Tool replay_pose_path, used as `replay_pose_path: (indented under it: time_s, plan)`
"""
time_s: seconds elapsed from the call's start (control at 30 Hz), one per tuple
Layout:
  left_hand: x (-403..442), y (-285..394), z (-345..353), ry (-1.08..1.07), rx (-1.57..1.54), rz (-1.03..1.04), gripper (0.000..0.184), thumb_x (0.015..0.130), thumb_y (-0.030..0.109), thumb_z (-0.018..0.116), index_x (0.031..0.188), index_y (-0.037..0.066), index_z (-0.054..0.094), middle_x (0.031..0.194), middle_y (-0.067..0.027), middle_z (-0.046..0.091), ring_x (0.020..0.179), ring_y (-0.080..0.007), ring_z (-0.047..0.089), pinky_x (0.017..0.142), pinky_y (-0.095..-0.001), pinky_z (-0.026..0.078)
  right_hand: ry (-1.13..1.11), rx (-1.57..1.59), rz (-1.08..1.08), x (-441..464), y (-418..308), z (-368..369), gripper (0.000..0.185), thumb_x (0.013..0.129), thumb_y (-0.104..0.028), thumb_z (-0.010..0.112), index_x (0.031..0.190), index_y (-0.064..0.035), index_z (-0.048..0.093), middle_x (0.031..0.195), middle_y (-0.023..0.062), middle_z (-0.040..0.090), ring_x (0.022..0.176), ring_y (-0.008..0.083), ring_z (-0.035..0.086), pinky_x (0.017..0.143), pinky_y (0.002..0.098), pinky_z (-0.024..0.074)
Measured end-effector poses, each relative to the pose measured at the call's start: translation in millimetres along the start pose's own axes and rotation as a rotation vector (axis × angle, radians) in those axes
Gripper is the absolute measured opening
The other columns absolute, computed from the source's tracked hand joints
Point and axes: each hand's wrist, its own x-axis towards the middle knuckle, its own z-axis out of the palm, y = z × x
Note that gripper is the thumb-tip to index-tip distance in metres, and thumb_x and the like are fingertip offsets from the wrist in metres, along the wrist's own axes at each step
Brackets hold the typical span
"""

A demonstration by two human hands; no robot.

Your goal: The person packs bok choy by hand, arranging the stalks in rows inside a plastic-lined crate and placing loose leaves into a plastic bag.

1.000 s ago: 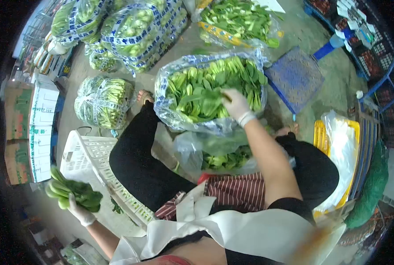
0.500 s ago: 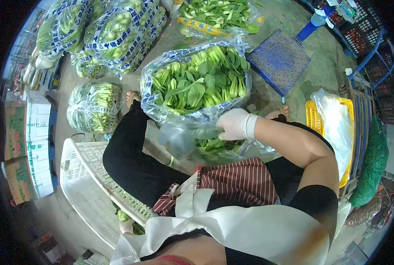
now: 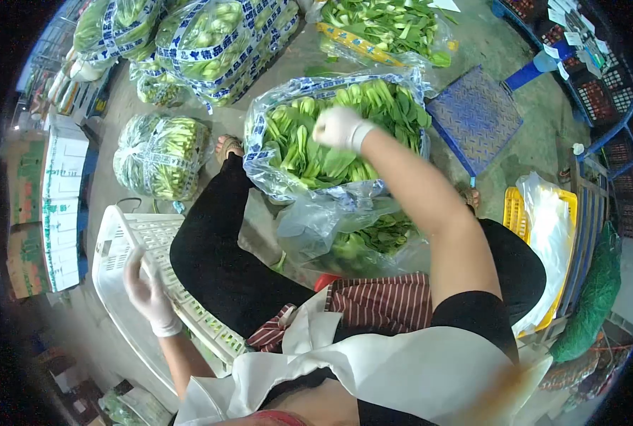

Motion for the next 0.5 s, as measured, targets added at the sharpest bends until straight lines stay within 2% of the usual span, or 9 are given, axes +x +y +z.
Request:
replay_pose_path:
  time_s: [0.07, 0.1, 0.17, 0.2, 0.3, 0.33, 0.4, 0.47, 0.5]
  plan:
    - [21, 46, 44, -0.437, -0.249, 0.135, 0.038, 0.081, 0.015, 0.071, 0.114, 0.0, 0.059, 0.118, -0.0175, 0.06, 0.11, -0.032, 0.056, 0.097, -0.0413, 0.042, 0.242, 0.122, 0.023, 14, 21, -44, 0.03, 0.077, -0.037, 0.065, 0.09, -0.0115, 0.073, 0.096, 0.0129, 0.07, 0.09, 0.0294, 0.066, 0.083, 0.0367, 0.0515]
    - [30, 62, 68, -0.612, -0.23, 0.308, 0.046, 0.081, 0.027, 0.072, 0.117, 0.0, 0.059, 0.12, -0.0196, 0.058, 0.111, -0.0363, 0.055, 0.096, -0.0437, 0.042, 0.379, 0.32, 0.046, 20, 27, -71, 0.037, 0.079, -0.033, 0.067, 0.108, -0.0109, 0.069, 0.111, 0.0134, 0.066, 0.101, 0.0272, 0.064, 0.088, 0.0353, 0.05]
    - [32, 92, 119, -0.857, -0.259, 0.567, 0.066, 0.085, 0.047, 0.065, 0.13, 0.001, 0.051, 0.133, -0.0231, 0.05, 0.125, -0.0411, 0.046, 0.105, -0.0486, 0.035, 0.71, 0.398, -0.043, 22, 28, -125, 0.065, 0.084, -0.026, 0.07, 0.141, -0.0111, 0.043, 0.137, 0.0154, 0.051, 0.12, 0.0221, 0.052, 0.097, 0.0339, 0.0451]
    - [28, 106, 137, -0.943, -0.201, 0.656, 0.069, 0.087, 0.05, 0.059, 0.135, 0.002, 0.046, 0.139, -0.0221, 0.046, 0.131, -0.0415, 0.04, 0.11, -0.0486, 0.03, 0.792, 0.474, 0.057, 29, 49, -139, 0.075, 0.084, -0.026, 0.07, 0.147, -0.0082, 0.034, 0.136, 0.019, 0.05, 0.117, 0.022, 0.055, 0.097, 0.0351, 0.0454]
    - [5, 106, 167, -1.225, -0.127, 0.817, 0.059, 0.092, 0.051, 0.049, 0.13, 0.007, 0.051, 0.113, -0.022, 0.062, 0.105, -0.0362, 0.061, 0.107, -0.0515, 0.031, 0.601, 0.489, 0.213, 7, 16, -138, 0.076, 0.083, -0.031, 0.07, 0.145, -0.0054, 0.035, 0.138, 0.0169, 0.05, 0.114, 0.0195, 0.057, 0.096, 0.0317, 0.0446]
    - [8, 110, 165, -1.489, -0.102, 0.666, 0.048, 0.092, 0.047, 0.049, 0.116, 0.008, 0.062, 0.091, -0.0205, 0.067, 0.087, -0.0355, 0.066, 0.098, -0.0495, 0.041, 0.43, 0.358, 0.176, 2, 12, -120, 0.072, 0.082, -0.031, 0.069, 0.142, -0.0046, 0.039, 0.138, 0.0164, 0.051, 0.114, 0.0218, 0.057, 0.097, 0.0325, 0.0445]
    - [9, 118, 163, -1.868, 0.32, 0.572, 0.039, 0.089, 0.039, 0.051, 0.1, 0.006, 0.07, 0.085, -0.0198, 0.068, 0.085, -0.037, 0.066, 0.086, -0.0459, 0.048, 0.163, -0.044, -0.026, -8, 5, -66, 0.06, 0.08, -0.031, 0.068, 0.132, -0.0056, 0.052, 0.137, 0.0155, 0.051, 0.115, 0.0295, 0.058, 0.101, 0.0359, 0.043]
    - [-2, 99, 162, -1.998, 0.395, 0.534, 0.035, 0.086, 0.034, 0.053, 0.087, 0.004, 0.072, 0.087, -0.0199, 0.068, 0.085, -0.037, 0.066, 0.078, -0.0438, 0.051, -0.116, -0.049, -0.051, -19, -17, -12, 0.051, 0.081, -0.026, 0.063, 0.13, -0.0131, 0.056, 0.133, 0.014, 0.054, 0.118, 0.0297, 0.054, 0.102, 0.0387, 0.0426]
    - [7, 108, 160, -2.096, 0.451, 0.462, 0.035, 0.084, 0.034, 0.057, 0.094, 0.003, 0.071, 0.089, -0.019, 0.068, 0.088, -0.037, 0.065, 0.08, -0.0435, 0.05, -0.252, -0.19, -0.071, -15, -28, 9, 0.053, 0.081, -0.019, 0.058, 0.133, -0.0152, 0.053, 0.133, 0.0117, 0.054, 0.12, 0.0286, 0.053, 0.103, 0.0391, 0.0416]
